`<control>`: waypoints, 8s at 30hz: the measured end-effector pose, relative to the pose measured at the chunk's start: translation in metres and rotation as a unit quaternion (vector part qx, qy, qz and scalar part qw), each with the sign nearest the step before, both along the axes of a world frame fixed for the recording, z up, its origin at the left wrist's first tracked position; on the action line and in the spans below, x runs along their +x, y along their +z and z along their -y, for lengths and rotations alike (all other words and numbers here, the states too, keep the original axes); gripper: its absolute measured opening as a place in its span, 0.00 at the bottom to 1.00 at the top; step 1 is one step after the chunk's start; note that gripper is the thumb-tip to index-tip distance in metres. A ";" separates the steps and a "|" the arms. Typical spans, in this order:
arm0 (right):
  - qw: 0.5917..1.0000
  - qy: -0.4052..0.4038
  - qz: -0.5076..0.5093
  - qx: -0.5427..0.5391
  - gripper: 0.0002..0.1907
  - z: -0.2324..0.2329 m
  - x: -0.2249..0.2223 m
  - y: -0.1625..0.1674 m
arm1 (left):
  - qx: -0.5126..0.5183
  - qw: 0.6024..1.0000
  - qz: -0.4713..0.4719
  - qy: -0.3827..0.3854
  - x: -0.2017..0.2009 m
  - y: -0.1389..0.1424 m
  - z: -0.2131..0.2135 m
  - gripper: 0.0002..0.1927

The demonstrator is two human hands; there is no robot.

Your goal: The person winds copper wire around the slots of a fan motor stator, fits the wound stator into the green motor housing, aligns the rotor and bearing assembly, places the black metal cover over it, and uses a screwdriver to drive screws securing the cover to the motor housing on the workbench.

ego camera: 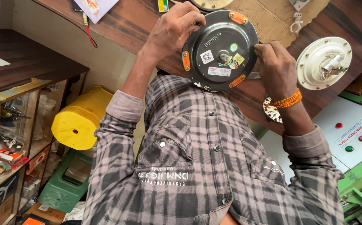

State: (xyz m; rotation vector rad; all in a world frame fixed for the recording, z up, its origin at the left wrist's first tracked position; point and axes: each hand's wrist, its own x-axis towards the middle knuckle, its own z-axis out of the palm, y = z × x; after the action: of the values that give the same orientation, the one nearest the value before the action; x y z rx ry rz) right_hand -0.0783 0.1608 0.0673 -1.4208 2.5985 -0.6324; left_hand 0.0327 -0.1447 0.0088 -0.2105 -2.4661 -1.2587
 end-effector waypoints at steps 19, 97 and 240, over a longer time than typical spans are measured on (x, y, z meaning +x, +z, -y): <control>0.996 -0.069 0.008 -0.051 0.07 -0.013 -0.002 -0.007 | 0.120 0.988 0.056 0.078 0.001 -0.011 -0.017 0.09; 0.995 -0.076 -0.024 -0.053 0.10 0.014 0.015 0.002 | 0.000 0.995 0.069 0.071 -0.005 0.014 -0.011 0.09; 0.991 -0.002 -0.073 -0.115 0.13 0.009 0.018 0.068 | 0.133 0.970 0.147 0.140 0.002 0.004 -0.034 0.11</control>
State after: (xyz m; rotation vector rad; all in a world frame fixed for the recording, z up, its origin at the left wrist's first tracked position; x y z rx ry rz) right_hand -0.0598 0.1519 0.1352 -1.5825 2.7133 -0.8854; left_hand 0.0351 -0.1108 0.0125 0.4068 -2.4120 -1.5602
